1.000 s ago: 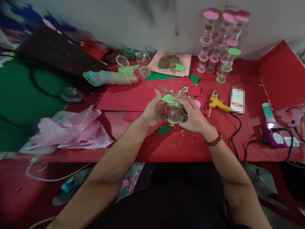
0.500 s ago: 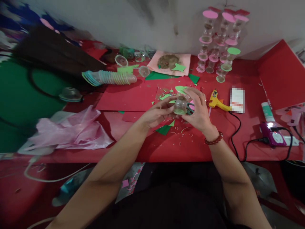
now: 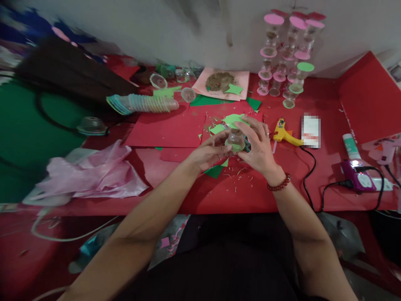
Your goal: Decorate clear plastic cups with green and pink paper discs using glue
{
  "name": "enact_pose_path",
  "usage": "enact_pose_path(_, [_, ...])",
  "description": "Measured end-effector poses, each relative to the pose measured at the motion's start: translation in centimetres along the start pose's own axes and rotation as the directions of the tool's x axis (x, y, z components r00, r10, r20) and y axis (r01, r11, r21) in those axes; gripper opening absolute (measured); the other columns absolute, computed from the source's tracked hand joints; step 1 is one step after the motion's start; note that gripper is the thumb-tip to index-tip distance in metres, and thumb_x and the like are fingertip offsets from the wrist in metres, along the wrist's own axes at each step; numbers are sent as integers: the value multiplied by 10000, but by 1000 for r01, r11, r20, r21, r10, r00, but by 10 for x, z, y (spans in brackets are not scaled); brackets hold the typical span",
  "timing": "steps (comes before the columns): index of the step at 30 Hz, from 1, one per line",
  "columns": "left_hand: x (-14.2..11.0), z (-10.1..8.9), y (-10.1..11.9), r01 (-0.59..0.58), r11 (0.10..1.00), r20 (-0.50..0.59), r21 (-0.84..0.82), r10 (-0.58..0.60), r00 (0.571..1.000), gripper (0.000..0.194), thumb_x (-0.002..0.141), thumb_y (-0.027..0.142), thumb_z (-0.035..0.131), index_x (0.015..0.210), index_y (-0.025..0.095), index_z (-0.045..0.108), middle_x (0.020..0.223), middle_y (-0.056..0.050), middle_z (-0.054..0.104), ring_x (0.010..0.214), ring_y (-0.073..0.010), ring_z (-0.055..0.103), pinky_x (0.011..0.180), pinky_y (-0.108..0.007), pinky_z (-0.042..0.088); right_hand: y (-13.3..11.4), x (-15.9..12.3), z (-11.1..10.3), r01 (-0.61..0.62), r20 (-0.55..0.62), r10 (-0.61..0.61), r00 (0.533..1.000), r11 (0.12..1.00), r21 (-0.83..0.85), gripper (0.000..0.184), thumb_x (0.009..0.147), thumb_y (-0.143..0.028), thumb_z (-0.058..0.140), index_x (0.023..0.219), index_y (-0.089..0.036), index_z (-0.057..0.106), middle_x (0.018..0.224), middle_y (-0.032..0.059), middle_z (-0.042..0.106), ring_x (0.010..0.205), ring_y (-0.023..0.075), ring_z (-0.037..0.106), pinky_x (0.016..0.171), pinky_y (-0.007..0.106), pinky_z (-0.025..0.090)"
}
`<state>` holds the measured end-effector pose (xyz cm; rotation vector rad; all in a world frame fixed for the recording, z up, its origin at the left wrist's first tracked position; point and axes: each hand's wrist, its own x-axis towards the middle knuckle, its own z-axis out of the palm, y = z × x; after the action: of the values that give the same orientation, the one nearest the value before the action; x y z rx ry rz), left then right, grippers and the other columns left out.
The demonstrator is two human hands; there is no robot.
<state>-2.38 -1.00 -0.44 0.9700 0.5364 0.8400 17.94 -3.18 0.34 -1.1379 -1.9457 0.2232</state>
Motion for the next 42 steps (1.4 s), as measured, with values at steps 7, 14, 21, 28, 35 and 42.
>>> enact_pose_path(7, [2, 0, -4, -49, 998, 15, 26, 49, 999, 439, 731, 388, 965, 1070, 221, 742, 1084, -53, 772, 1112, -225, 738, 1011, -362, 547, -5, -3, 4, 24, 53, -23, 998, 1000, -19, 675, 840, -240, 760, 1458, -424, 561, 1581, 76, 531, 1488, 421, 492, 1230, 748, 398])
enact_pose_path(14, [1, -2, 0, -117, 980, -140, 160, 140, 980, 522, 688, 353, 985, 1130, 225, 738, 1132, -62, 774, 1071, -234, 735, 978, -399, 561, -17, 0, -15, 0, 101, -19, 995, 983, 182, 875, 835, -381, 802, 1609, -366, 396, 1688, 128, 396, 1624, 395, 326, 1249, 652, 442])
enact_pose_path(21, [-1, 1, -3, -53, 979, -63, 195, 67, 996, 428, 692, 384, 982, 1020, 217, 764, 958, -28, 768, 912, -178, 707, 909, -358, 573, -24, 4, -14, 66, 72, -79, 994, 983, 169, 419, 1038, -502, 595, 1436, -402, 679, 1600, 44, 613, 1484, 348, 547, 1275, 651, 388])
enact_pose_path(28, [3, -4, -6, -11, 983, -15, 185, 14, 1000, 493, 645, 322, 1002, 1064, 171, 790, 946, -40, 781, 937, -176, 727, 952, -356, 561, -12, 3, -11, 213, -2, -214, 977, 975, -61, 329, 1071, -400, 607, 1366, -382, 752, 1458, 30, 753, 1438, 339, 626, 1162, 611, 492])
enact_pose_path(35, [5, -3, -6, 18, 989, -58, 146, -10, 998, 481, 554, 262, 1029, 980, 172, 826, 917, -39, 799, 894, -158, 712, 878, -298, 558, -3, 1, -3, 250, -30, -251, 968, 968, -33, 289, 1089, -351, 597, 1315, -407, 770, 1389, -16, 791, 1403, 258, 684, 1149, 546, 561])
enact_pose_path(42, [0, 6, 1, 84, 995, -206, 60, -70, 976, 451, 564, 284, 1022, 953, 180, 819, 926, -38, 793, 850, -149, 722, 822, -291, 576, -2, -1, 3, 164, -140, -151, 979, 982, 90, 479, 1030, -470, 690, 1500, -393, 638, 1443, 41, 751, 1392, 291, 677, 1178, 568, 560])
